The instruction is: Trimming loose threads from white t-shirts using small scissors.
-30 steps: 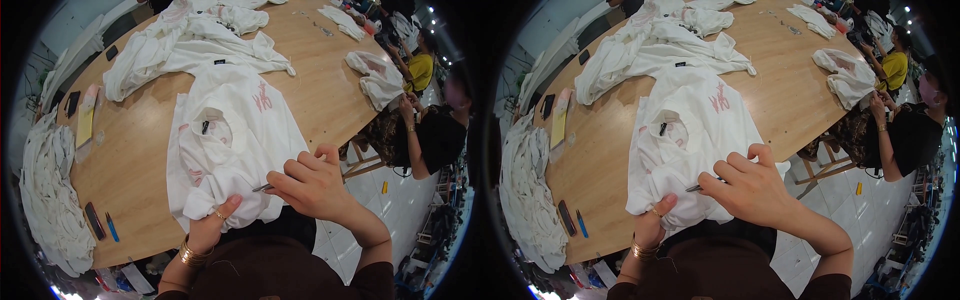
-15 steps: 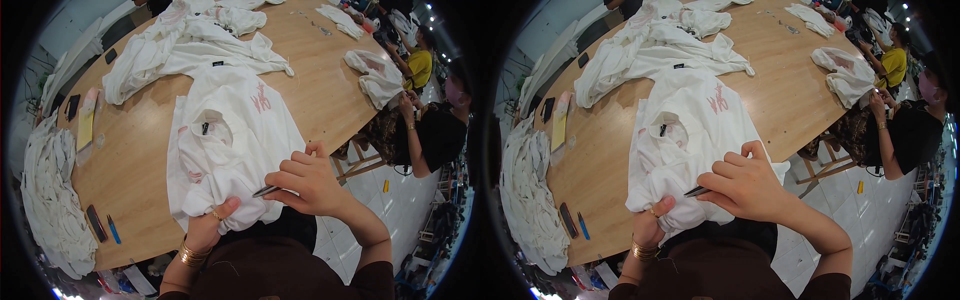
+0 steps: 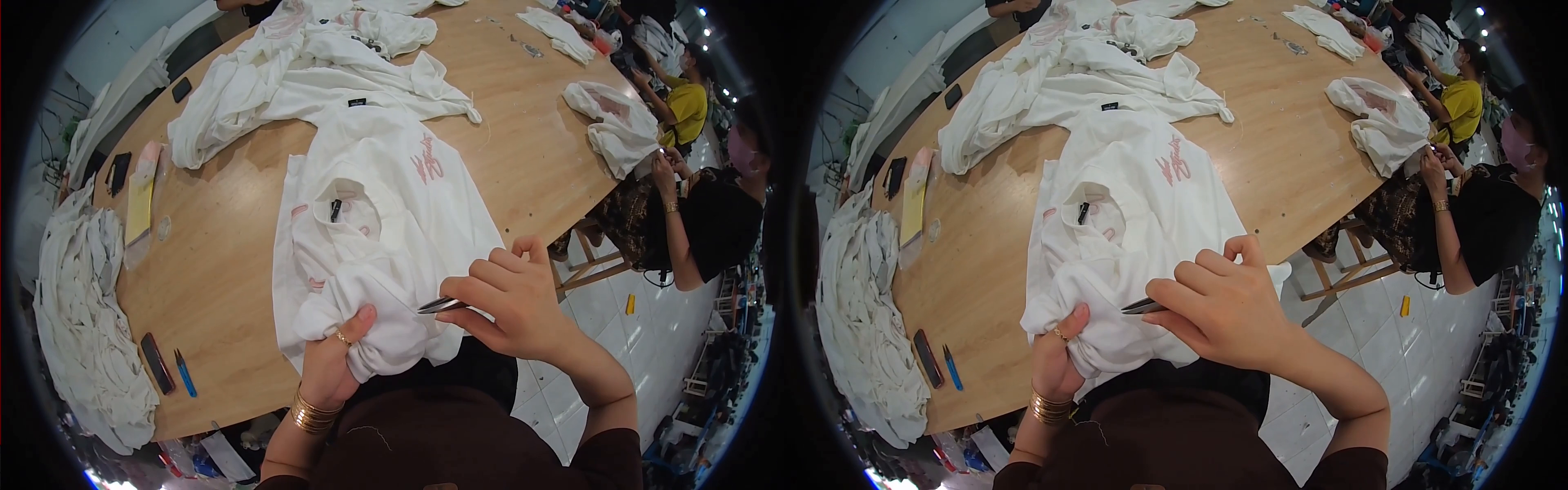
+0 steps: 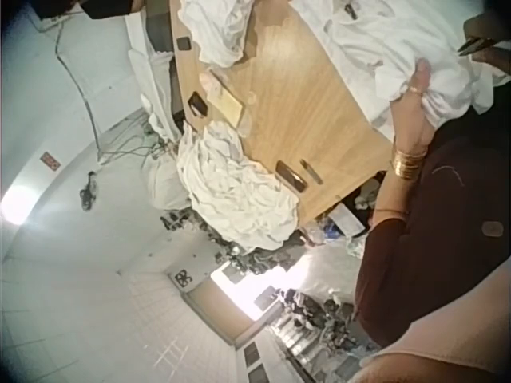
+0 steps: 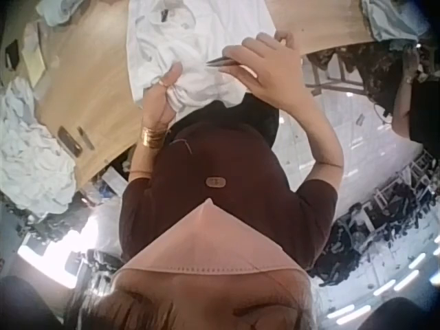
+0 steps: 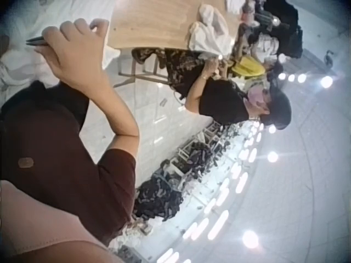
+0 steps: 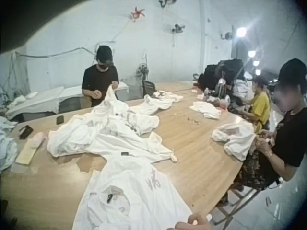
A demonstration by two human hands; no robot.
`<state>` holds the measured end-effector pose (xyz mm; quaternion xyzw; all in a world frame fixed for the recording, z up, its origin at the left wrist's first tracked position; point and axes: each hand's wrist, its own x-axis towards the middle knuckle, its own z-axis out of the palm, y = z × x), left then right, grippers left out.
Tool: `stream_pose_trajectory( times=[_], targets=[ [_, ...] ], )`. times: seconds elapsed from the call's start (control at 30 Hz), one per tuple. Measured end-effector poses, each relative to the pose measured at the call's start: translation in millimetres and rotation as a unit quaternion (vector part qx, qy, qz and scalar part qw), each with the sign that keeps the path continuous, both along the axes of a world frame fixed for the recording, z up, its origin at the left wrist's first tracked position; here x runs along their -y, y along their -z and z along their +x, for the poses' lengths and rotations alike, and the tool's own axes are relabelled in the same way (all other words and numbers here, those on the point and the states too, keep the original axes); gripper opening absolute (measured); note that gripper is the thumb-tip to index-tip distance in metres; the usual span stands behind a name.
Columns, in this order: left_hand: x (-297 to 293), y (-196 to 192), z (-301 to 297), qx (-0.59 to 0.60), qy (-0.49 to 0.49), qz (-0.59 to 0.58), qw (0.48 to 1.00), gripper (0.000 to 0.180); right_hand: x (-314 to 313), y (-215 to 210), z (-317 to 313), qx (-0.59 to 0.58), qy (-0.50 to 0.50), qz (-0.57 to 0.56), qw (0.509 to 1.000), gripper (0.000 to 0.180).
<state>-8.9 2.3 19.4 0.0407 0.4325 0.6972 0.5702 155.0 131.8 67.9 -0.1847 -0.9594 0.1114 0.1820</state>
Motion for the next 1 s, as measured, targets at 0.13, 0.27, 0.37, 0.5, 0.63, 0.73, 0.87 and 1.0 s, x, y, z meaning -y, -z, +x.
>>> stream_pose_trajectory(
  times=[0.13, 0.27, 0.37, 0.5, 0.63, 0.73, 0.87, 1.0],
  targets=[
    [-1.8, -4.0, -1.2, 0.013, 0.012, -0.004, 1.000, 0.040, 4.8, -1.4, -0.8, 0.004, 0.008, 0.034, 0.999, 0.020],
    [-3.6, -5.0, -1.1, 0.018, 0.007, 0.008, 1.000, 0.042, 6.0, -0.5, -1.4, 0.003, 0.010, 0.063, 0.998, 0.020],
    [-2.9, -2.3, -2.7, 0.034, 0.009, 0.011, 0.999, 0.043, 6.6, -3.6, -2.4, 0.005, 0.006, 0.066, 0.998, 0.020],
    [-2.5, -1.5, -2.8, 0.031, 0.004, 0.015, 0.999, 0.044, 6.4, -4.4, -2.6, 0.006, -0.001, 0.067, 0.998, 0.020],
    [-2.4, -3.4, -3.4, 0.028, 0.010, 0.004, 1.000, 0.044, 6.6, -5.2, -3.8, 0.000, 0.001, 0.066, 0.998, 0.020],
    [-2.7, -3.8, -2.4, 0.016, 0.009, -0.004, 1.000, 0.044, 6.4, -5.6, -3.9, 0.003, 0.000, 0.068, 0.998, 0.019],
    [-3.1, -3.9, -1.9, 0.004, 0.013, -0.009, 1.000, 0.044, 6.8, -6.1, -2.8, 0.011, 0.000, 0.077, 0.997, 0.019],
    [-2.4, -3.4, -1.8, 0.014, 0.015, -0.019, 1.000, 0.044, 5.1, -6.8, -2.4, 0.018, -0.014, 0.084, 0.996, 0.019]
  ],
)
